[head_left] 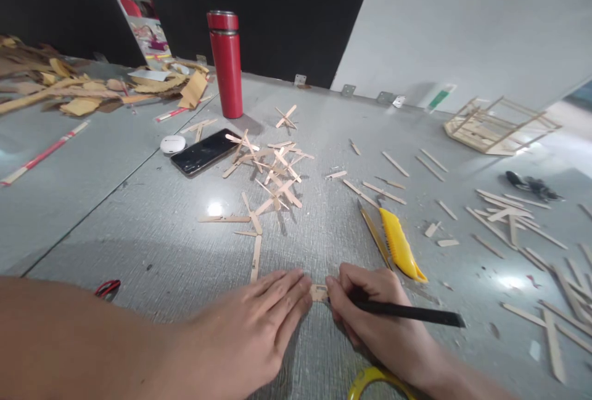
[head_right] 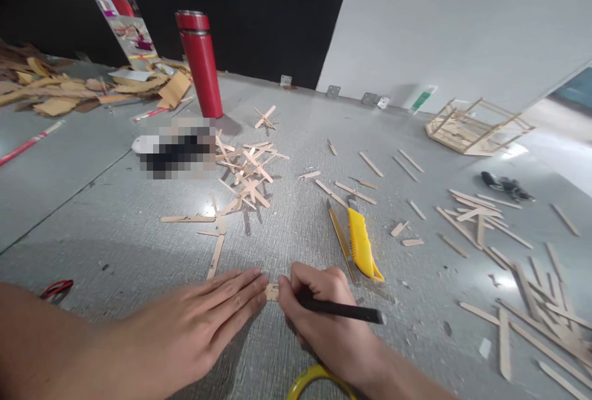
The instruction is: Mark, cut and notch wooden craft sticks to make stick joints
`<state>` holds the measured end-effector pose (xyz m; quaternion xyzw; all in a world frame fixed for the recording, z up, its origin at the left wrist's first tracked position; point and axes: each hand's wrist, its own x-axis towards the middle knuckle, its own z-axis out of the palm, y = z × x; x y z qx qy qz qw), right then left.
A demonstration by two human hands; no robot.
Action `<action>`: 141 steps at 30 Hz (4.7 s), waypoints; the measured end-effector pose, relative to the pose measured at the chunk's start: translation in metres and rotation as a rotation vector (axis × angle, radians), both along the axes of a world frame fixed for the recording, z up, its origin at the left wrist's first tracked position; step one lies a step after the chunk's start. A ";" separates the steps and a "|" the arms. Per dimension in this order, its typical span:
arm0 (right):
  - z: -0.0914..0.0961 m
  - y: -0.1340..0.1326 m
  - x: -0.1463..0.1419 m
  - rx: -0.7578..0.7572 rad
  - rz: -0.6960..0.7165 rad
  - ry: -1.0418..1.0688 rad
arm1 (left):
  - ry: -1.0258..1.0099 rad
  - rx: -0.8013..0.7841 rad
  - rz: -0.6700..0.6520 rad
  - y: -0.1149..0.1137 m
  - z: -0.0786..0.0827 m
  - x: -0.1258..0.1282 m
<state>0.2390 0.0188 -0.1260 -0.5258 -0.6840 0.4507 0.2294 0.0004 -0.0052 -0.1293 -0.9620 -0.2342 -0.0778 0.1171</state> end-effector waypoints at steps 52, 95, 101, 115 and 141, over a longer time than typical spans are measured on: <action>0.000 0.002 -0.003 -0.046 -0.039 0.084 | 0.001 0.004 -0.019 0.000 -0.005 0.000; 0.026 0.029 0.035 0.312 0.532 -0.331 | 0.013 0.000 -0.035 0.003 -0.002 -0.001; 0.024 0.028 0.034 0.307 0.509 -0.309 | -0.076 -0.033 0.087 0.002 0.006 -0.003; 0.023 0.029 0.033 0.288 0.479 -0.303 | 0.080 -0.198 -0.093 0.009 0.028 -0.004; 0.002 0.009 0.004 -0.138 0.020 0.093 | 0.007 -0.029 -0.050 0.007 0.002 -0.003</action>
